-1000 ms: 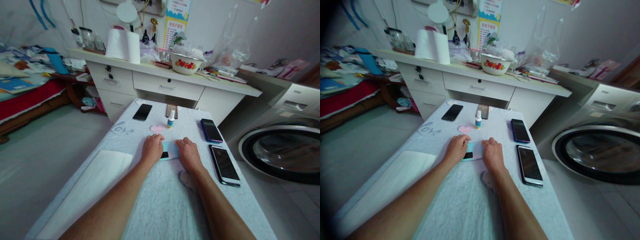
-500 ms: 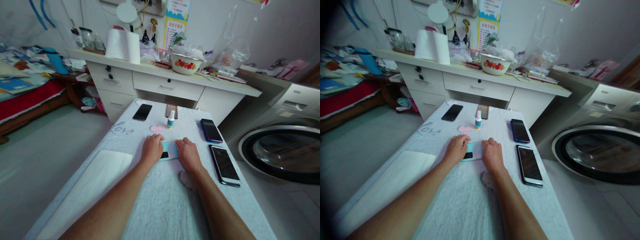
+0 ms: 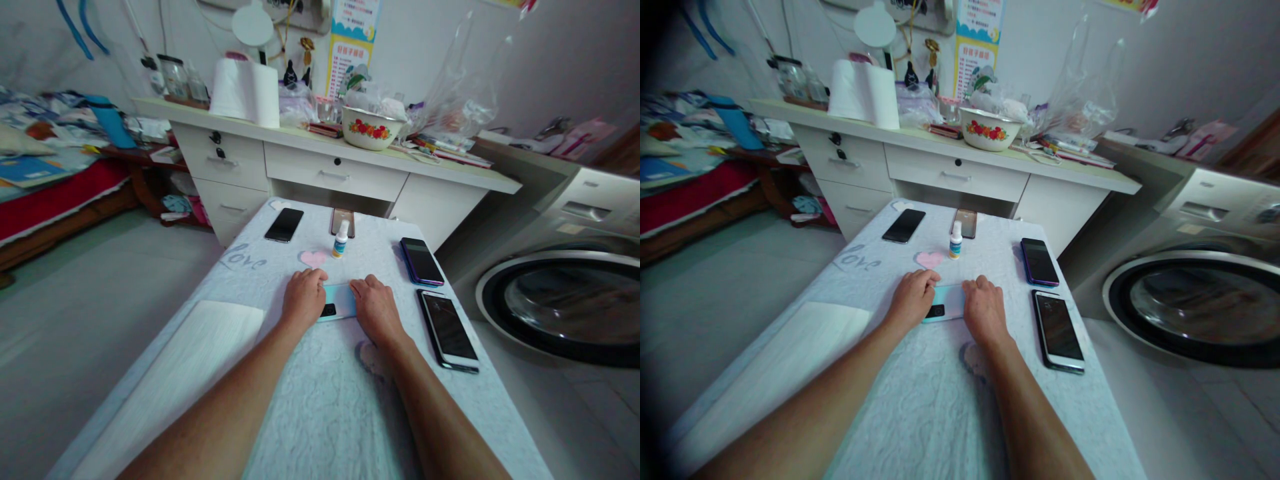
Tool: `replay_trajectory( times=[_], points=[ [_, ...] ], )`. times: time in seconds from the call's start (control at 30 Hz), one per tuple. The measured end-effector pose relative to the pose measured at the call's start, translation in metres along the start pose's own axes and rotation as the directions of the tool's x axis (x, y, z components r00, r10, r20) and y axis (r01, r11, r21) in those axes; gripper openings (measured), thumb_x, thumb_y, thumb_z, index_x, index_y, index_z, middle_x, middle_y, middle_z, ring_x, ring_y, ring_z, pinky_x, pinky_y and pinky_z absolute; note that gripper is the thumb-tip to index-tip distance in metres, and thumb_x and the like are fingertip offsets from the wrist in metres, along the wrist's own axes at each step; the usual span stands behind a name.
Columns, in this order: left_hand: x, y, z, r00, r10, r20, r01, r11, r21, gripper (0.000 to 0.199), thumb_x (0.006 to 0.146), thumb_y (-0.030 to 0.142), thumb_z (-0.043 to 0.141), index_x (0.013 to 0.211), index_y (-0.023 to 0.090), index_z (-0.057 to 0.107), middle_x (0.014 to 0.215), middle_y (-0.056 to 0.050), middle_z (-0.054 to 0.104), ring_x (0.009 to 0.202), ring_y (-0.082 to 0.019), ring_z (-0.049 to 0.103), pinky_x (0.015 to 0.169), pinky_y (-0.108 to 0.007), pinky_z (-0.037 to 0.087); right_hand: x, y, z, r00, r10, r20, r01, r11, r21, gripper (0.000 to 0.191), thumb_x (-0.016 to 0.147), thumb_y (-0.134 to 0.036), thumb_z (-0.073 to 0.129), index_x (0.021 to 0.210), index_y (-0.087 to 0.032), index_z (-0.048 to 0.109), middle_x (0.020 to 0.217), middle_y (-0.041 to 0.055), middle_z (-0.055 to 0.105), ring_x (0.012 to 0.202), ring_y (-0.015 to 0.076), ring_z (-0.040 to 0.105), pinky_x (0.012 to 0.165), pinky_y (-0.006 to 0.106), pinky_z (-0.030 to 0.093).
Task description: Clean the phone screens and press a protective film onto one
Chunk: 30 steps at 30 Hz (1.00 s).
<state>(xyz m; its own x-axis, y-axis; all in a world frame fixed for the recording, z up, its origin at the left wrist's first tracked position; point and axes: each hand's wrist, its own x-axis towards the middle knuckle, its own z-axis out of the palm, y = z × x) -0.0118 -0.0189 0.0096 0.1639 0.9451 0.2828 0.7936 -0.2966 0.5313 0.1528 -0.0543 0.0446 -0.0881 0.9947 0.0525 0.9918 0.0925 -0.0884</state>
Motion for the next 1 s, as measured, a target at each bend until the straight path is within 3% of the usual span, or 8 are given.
replay_trajectory(
  times=[0.37,1.0],
  points=[
    [-0.001,0.003,-0.001,1.0,-0.005,0.002,0.005,1.0,-0.005,0.025,0.082,0.007,0.046,0.094,0.018,0.066,0.096,-0.006,0.07,0.093,-0.022,0.06,0.087,-0.036,0.045,0.0,0.004,0.0,0.997,0.071,0.002,-0.071,0.997,-0.037,0.034,0.102,-0.023,0.033,0.11,-0.023,0.066,0.102,0.0089,0.061,0.098,0.0214,0.057,0.076,0.031,0.032],
    [0.0,-0.002,0.003,1.0,0.004,-0.007,-0.004,1.0,0.019,0.025,0.083,0.007,0.046,0.094,0.019,0.066,0.097,-0.006,0.07,0.093,-0.022,0.06,0.087,-0.035,0.044,0.002,-0.008,0.003,0.996,-0.082,-0.026,0.082,0.997,0.004,0.036,0.105,-0.028,0.031,0.105,-0.024,0.066,0.096,0.0058,0.059,0.088,0.0185,0.055,0.073,0.03,0.028]
  ],
)
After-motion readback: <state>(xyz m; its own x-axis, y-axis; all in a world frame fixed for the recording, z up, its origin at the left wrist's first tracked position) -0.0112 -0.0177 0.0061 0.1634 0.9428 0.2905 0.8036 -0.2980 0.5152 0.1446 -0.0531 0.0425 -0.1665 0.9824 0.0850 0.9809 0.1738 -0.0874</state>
